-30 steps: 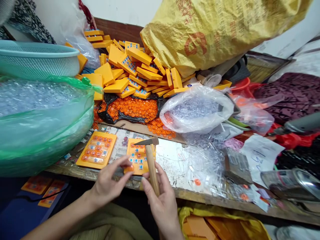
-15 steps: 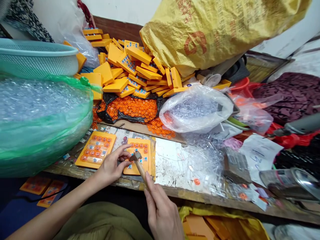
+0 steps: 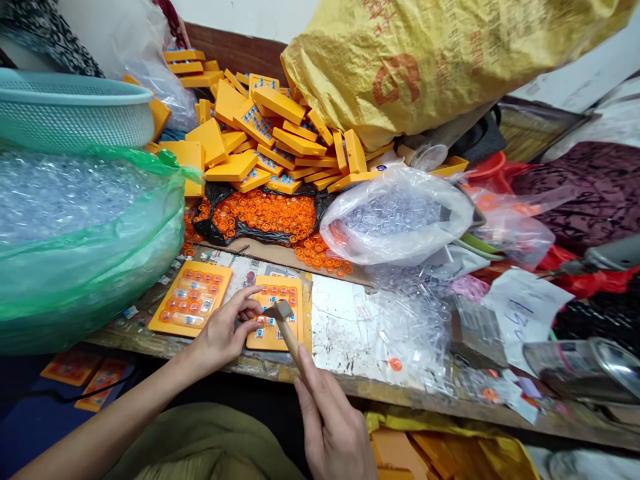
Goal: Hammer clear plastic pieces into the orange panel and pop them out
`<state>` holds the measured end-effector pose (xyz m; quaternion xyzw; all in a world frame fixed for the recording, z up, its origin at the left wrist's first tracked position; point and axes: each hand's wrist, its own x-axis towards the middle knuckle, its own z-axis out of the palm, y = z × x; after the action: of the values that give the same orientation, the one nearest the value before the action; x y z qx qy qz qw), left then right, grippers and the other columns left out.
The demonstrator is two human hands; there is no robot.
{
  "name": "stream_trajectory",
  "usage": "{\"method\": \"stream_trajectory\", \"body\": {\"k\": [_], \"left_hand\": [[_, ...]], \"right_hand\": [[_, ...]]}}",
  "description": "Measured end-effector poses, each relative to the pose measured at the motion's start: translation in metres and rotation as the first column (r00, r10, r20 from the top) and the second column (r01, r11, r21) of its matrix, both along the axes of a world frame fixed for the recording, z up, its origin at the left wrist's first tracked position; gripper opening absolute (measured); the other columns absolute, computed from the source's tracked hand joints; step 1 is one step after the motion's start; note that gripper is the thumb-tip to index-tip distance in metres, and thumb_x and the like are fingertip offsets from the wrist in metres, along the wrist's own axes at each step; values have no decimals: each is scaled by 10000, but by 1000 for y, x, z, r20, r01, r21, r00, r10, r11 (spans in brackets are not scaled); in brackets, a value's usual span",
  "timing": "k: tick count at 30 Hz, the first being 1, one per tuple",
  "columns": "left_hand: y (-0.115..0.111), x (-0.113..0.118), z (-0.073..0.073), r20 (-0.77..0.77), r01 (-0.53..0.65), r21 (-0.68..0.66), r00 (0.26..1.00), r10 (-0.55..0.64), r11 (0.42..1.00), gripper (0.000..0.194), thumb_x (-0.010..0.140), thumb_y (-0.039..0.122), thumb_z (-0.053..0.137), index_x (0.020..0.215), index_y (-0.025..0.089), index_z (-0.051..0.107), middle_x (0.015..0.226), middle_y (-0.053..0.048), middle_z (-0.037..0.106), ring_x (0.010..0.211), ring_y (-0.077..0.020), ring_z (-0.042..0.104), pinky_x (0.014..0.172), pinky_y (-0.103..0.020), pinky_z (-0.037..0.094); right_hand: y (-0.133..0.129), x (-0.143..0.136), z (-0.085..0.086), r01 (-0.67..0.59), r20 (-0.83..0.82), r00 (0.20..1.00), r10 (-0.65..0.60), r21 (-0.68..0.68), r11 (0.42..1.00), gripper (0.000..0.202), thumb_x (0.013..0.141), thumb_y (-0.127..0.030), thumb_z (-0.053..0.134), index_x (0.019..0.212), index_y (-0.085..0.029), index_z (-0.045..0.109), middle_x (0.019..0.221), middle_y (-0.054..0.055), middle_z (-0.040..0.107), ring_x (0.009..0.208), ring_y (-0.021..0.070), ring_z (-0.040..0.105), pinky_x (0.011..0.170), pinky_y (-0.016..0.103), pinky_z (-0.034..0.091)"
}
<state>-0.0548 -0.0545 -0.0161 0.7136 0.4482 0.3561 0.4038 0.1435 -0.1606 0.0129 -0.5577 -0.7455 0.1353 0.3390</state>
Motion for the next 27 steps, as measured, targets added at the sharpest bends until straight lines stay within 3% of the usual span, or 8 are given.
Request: {"method": "stream_trajectory", "body": {"k": [7,12,15,17,20,22,24,27], "left_hand": [[2,0,-1,3,-7,3,1000,7,1000,455,818,77,488,1253,194,424,901,-31,637,783,-144,593,767,-284,496],[0,2,1,-2,-15,-46,1000,15,999,458,812,85,511,1250,190,434,876,-24,639,758,-141,588,756,-288,497],[2,-1,6,-18,-5,-98,1000,3,995,460,809,92,523,1253,186,447,870,-22,636,755,-136,589,752,-285,502],[11,-5,14,-33,25,-161,999,-31,987,457,771,105,589,1212,178,493,864,-21,637,740,-135,595,720,-271,512],[41,-9,30,-112,46,-160,992,-65,986,340,718,121,663,1051,154,605,864,-35,663,725,-143,614,673,-259,521],[71,-7,40,-243,-15,9,970,17,1000,227,760,125,626,985,147,649,906,-55,689,777,-159,633,731,-281,524],[105,0,46,-369,-87,207,915,161,974,217,832,127,550,1019,138,660,999,-86,698,891,-181,638,849,-318,506],[148,16,45,-434,-118,269,871,230,956,252,851,92,519,1054,136,661,1108,-122,674,1060,-226,588,985,-380,439]], "right_hand": [[1,-2,1,-35,53,998,41,-113,993,551,928,-119,461,1447,-279,370,1039,40,700,842,100,698,724,132,527],[1,-2,-2,7,-54,998,-12,-77,997,535,909,-123,493,1412,-296,432,1174,44,679,967,133,688,791,162,533],[2,-3,-6,157,-225,958,-177,-105,982,450,878,-192,568,1318,-284,558,1212,40,666,1047,189,661,842,227,539],[7,-2,-9,316,-364,846,-389,-244,917,426,844,-293,627,1268,-256,609,1152,53,694,921,202,694,742,248,571],[21,0,-13,365,-515,593,-619,-513,777,664,769,-438,693,1367,-219,504,877,46,737,476,111,574,403,211,475],[32,2,-15,315,-582,479,-657,-584,748,838,707,-490,735,1424,-200,412,732,10,708,370,65,429,321,186,373],[39,2,-16,301,-623,421,-660,-591,749,915,659,-509,766,1429,-186,393,691,-7,685,368,53,398,318,176,353],[43,2,-17,293,-635,402,-660,-593,750,950,633,-514,781,1428,-175,387,678,-14,671,372,56,403,316,178,352]]}}
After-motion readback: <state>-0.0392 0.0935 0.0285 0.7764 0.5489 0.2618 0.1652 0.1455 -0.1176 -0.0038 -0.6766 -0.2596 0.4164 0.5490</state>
